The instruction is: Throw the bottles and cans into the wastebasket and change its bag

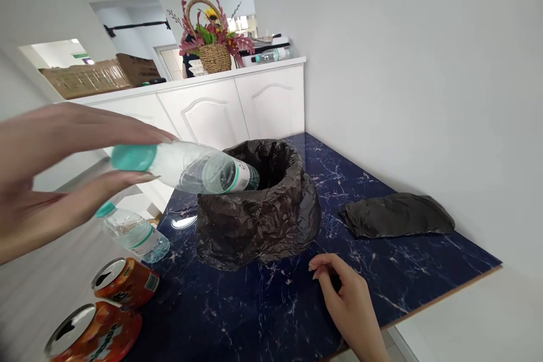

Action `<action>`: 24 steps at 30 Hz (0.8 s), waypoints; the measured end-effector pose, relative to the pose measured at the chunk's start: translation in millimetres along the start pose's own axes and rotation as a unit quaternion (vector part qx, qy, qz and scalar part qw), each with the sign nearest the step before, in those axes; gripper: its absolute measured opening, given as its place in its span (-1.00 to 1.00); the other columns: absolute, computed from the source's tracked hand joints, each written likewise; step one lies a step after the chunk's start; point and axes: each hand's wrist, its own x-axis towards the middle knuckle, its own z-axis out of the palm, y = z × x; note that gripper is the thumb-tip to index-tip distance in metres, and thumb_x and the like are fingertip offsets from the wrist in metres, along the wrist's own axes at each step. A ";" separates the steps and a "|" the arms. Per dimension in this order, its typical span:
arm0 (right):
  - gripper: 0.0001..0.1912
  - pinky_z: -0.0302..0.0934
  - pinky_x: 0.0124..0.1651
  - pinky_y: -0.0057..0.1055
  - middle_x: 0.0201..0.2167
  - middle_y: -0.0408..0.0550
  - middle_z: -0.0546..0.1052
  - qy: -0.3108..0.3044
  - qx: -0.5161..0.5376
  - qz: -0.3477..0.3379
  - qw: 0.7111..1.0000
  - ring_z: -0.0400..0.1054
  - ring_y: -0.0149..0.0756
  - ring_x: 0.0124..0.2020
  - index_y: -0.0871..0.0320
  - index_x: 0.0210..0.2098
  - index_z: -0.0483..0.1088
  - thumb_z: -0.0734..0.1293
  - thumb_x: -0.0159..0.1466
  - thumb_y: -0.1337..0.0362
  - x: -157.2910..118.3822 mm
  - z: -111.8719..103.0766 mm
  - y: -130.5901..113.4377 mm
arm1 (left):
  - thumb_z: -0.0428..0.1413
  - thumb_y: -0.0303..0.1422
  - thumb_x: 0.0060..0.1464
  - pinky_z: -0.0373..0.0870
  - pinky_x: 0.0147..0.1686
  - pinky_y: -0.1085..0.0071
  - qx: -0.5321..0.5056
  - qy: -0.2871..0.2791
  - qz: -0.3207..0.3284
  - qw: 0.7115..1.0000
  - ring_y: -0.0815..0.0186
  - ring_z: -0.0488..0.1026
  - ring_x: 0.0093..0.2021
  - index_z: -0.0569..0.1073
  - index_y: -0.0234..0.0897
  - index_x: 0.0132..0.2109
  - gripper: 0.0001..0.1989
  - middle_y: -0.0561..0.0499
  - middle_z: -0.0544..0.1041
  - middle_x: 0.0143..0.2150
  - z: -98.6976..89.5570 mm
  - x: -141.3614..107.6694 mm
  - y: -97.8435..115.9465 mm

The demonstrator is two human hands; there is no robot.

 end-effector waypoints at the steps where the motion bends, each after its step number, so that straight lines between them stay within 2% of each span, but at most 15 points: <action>1: -0.72 0.34 -0.35 -0.42 -0.28 -0.03 0.64 -0.002 0.000 0.003 1.000 0.59 -0.19 -0.26 0.04 -0.17 0.57 0.25 0.49 0.11 -0.2 0.0 0.0 | 0.07 0.26 0.25 0.45 0.32 0.09 -0.004 0.002 0.041 0.999 0.08 0.65 0.15 0.62 0.35 0.14 -0.54 0.32 0.69 0.02 4.0 6.8 0.4; 3: -0.70 0.30 -0.40 -0.43 -0.28 -0.02 0.64 -0.010 -0.002 0.015 1.000 0.59 -0.19 -0.27 0.03 -0.15 0.57 0.23 0.50 0.08 -0.6 0.0 0.1 | 0.03 0.19 0.36 0.50 0.25 0.13 -0.009 -0.005 0.112 0.994 0.12 0.68 0.06 0.62 0.26 0.19 -0.55 0.28 0.71 0.01 12.7 18.2 -0.1; 7: -0.68 0.29 -0.41 -0.42 -0.29 -0.01 0.64 -0.016 -0.006 0.025 1.000 0.58 -0.17 -0.28 0.03 -0.14 0.56 0.23 0.50 0.04 -0.6 -0.7 0.4 | 0.00 0.05 0.49 0.52 0.11 0.20 -0.024 -0.058 0.163 0.985 0.11 0.66 0.08 0.60 0.04 0.24 -0.56 0.08 0.71 0.11 33.3 33.7 -6.0; 12: -0.72 0.32 -0.37 -0.43 -0.30 -0.03 0.64 -0.009 -0.005 0.013 1.000 0.58 -0.21 -0.28 0.04 -0.16 0.56 0.24 0.49 0.09 0.3 -1.8 0.9 | 0.03 0.05 0.46 0.52 0.06 0.22 -0.050 -0.149 0.156 0.975 0.10 0.68 0.07 0.60 0.09 0.25 -0.58 0.06 0.72 0.12 59.7 49.3 -13.2; 15: -0.73 0.26 -0.45 -0.44 -0.29 -0.03 0.64 -0.012 -0.003 0.016 1.000 0.58 -0.20 -0.27 0.03 -0.14 0.56 0.25 0.48 0.10 -0.4 -2.0 1.4 | 0.12 0.03 0.41 0.55 0.03 0.24 -0.071 -0.176 0.167 0.968 0.13 0.70 0.02 0.67 0.09 0.17 -0.63 0.08 0.75 0.08 72.4 57.6 -11.8; 19: -0.73 0.22 -0.50 -0.45 -0.27 -0.02 0.65 -0.014 -0.006 0.021 1.000 0.59 -0.18 -0.25 0.02 -0.13 0.57 0.26 0.49 0.09 -1.3 -1.7 2.1 | 0.24 -0.03 0.32 0.58 -0.04 0.23 -0.050 -0.200 0.167 0.964 0.11 0.72 -0.06 0.72 0.05 0.09 -0.69 0.05 0.77 -0.01 88.4 67.0 -9.9; 24: -0.73 0.24 -0.49 -0.45 -0.28 -0.01 0.65 -0.011 -0.007 0.015 1.000 0.60 -0.17 -0.27 0.03 -0.15 0.57 0.26 0.48 0.09 -0.7 -1.6 2.4 | 0.16 -0.10 0.39 0.59 0.00 0.28 -0.090 -0.260 0.175 0.945 0.15 0.72 0.03 0.75 0.07 0.04 -0.72 0.11 0.77 0.06 101.8 72.3 -12.9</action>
